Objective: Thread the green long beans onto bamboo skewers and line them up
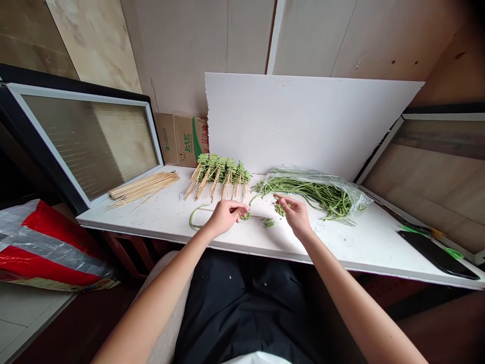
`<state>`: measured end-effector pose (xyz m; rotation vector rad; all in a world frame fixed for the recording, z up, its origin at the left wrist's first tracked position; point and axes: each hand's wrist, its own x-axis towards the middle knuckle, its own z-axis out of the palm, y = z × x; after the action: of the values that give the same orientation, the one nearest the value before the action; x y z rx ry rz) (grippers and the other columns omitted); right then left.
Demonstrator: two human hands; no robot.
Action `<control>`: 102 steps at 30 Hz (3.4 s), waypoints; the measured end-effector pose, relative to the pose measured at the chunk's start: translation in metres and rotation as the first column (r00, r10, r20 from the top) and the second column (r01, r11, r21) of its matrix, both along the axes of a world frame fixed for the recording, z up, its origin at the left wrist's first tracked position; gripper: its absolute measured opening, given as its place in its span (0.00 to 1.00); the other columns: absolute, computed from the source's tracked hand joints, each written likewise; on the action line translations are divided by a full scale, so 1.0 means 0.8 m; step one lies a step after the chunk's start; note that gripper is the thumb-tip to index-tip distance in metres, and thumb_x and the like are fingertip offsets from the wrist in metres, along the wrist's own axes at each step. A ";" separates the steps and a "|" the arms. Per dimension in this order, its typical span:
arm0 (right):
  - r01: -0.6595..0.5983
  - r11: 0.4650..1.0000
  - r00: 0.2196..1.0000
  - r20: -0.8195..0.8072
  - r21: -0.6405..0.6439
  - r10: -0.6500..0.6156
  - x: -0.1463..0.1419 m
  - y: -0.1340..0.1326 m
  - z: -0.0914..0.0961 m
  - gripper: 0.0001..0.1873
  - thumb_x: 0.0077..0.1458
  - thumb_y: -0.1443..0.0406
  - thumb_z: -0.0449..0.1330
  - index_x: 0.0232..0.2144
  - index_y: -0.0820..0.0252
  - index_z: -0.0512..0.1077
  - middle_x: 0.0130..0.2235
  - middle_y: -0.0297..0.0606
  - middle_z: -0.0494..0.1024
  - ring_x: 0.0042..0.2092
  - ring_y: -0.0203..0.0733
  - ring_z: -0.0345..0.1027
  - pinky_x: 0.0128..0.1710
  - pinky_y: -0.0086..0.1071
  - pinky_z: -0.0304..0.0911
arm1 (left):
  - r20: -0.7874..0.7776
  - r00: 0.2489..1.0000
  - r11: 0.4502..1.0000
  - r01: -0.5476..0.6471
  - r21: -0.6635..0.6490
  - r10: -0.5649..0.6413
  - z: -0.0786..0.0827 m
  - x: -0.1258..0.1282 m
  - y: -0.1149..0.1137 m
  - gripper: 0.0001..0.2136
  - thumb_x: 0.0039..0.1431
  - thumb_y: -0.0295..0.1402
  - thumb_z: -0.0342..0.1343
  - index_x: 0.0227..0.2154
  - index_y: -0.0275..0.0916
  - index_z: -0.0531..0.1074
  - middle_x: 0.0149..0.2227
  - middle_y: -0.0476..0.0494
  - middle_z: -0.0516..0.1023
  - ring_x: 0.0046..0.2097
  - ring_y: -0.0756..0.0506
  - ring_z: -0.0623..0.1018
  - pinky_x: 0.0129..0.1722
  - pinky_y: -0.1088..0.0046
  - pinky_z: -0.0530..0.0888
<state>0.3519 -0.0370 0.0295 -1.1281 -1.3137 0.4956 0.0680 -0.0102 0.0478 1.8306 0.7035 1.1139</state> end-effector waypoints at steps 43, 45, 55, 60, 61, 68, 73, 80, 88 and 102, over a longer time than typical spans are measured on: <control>-0.284 0.910 0.744 0.669 0.302 0.010 -0.060 -0.040 0.023 0.09 0.70 0.62 0.62 0.42 0.51 0.83 0.37 0.43 0.83 0.43 0.51 0.68 0.44 0.47 0.68 | -0.178 0.980 0.992 0.074 -0.098 -0.091 -0.015 0.013 -0.011 0.17 0.59 0.34 0.71 0.50 0.37 0.81 0.37 0.41 0.85 0.37 0.44 0.85 0.43 0.67 0.81; -0.254 0.913 0.754 0.657 0.318 -0.019 -0.057 -0.041 0.026 0.09 0.70 0.63 0.62 0.41 0.52 0.83 0.37 0.43 0.82 0.43 0.52 0.68 0.45 0.47 0.68 | -0.200 0.978 0.997 0.044 -0.070 -0.057 -0.016 0.010 -0.008 0.11 0.60 0.36 0.70 0.41 0.37 0.82 0.35 0.41 0.85 0.35 0.44 0.84 0.40 0.68 0.80; -0.320 0.891 0.714 0.700 0.323 0.003 -0.063 -0.041 0.019 0.05 0.69 0.65 0.64 0.42 0.53 0.81 0.37 0.43 0.81 0.43 0.51 0.68 0.44 0.46 0.67 | -0.198 0.980 1.000 0.027 -0.002 -0.027 -0.011 0.016 -0.015 0.09 0.60 0.37 0.68 0.38 0.37 0.85 0.35 0.42 0.86 0.29 0.47 0.79 0.36 0.69 0.77; -0.317 0.865 0.768 0.640 0.389 -0.006 -0.073 -0.049 0.023 0.08 0.67 0.70 0.62 0.39 0.52 0.80 0.35 0.41 0.80 0.42 0.50 0.67 0.44 0.46 0.66 | -0.181 0.983 0.993 -0.006 0.120 0.028 0.001 0.021 -0.031 0.04 0.60 0.31 0.64 0.32 0.38 0.84 0.33 0.43 0.85 0.37 0.44 0.81 0.41 0.69 0.77; -0.303 0.860 0.798 0.603 0.410 -0.007 -0.076 -0.053 0.026 0.10 0.66 0.71 0.61 0.37 0.52 0.80 0.34 0.40 0.80 0.42 0.50 0.67 0.44 0.46 0.66 | -0.167 0.985 0.991 -0.008 0.134 0.031 0.004 0.022 -0.035 0.04 0.59 0.29 0.63 0.31 0.38 0.83 0.32 0.43 0.85 0.36 0.44 0.81 0.41 0.70 0.77; -0.190 0.910 0.969 0.219 0.368 0.114 -0.100 -0.066 0.026 0.10 0.63 0.58 0.69 0.29 0.52 0.80 0.29 0.39 0.79 0.42 0.51 0.69 0.47 0.48 0.67 | 0.042 0.997 0.990 0.051 0.128 -0.057 0.011 0.028 -0.048 0.06 0.60 0.31 0.62 0.28 0.36 0.79 0.26 0.45 0.80 0.27 0.50 0.76 0.30 0.74 0.75; -0.229 0.952 0.968 -0.052 0.206 0.244 -0.094 -0.046 0.008 0.15 0.55 0.50 0.73 0.30 0.53 0.81 0.32 0.38 0.78 0.38 0.47 0.71 0.41 0.42 0.68 | 0.078 0.996 0.996 0.047 0.072 -0.053 0.001 0.028 -0.036 0.07 0.60 0.34 0.64 0.31 0.35 0.80 0.27 0.43 0.82 0.27 0.49 0.78 0.30 0.73 0.78; 0.059 0.978 0.996 0.057 0.198 -0.072 -0.007 -0.013 0.015 0.15 0.56 0.49 0.73 0.35 0.51 0.84 0.39 0.42 0.82 0.45 0.51 0.72 0.43 0.42 0.67 | -0.014 0.999 0.999 0.032 -0.026 -0.032 -0.005 0.005 -0.004 0.11 0.60 0.39 0.67 0.32 0.35 0.80 0.28 0.42 0.82 0.26 0.48 0.79 0.31 0.70 0.79; 0.043 0.995 0.788 0.610 0.092 -0.090 0.004 0.009 -0.041 0.07 0.63 0.59 0.68 0.40 0.53 0.86 0.37 0.45 0.84 0.46 0.59 0.69 0.48 0.50 0.66 | -0.136 0.991 0.999 0.014 -0.034 -0.019 -0.023 0.012 0.002 0.10 0.64 0.37 0.65 0.42 0.36 0.83 0.36 0.38 0.85 0.32 0.45 0.82 0.36 0.67 0.81; -0.270 0.948 0.780 0.615 0.169 0.113 -0.048 -0.025 0.001 0.20 0.62 0.53 0.71 0.53 0.51 0.82 0.47 0.46 0.84 0.52 0.57 0.70 0.54 0.52 0.67 | -0.084 0.994 0.996 0.068 -0.058 -0.072 -0.027 0.017 -0.003 0.18 0.61 0.35 0.68 0.52 0.36 0.77 0.36 0.44 0.82 0.36 0.45 0.84 0.42 0.67 0.81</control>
<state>0.3139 -0.0568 0.0305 -0.9709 -2.0057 0.0981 0.0817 -0.0122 0.0261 1.8511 0.7072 0.9662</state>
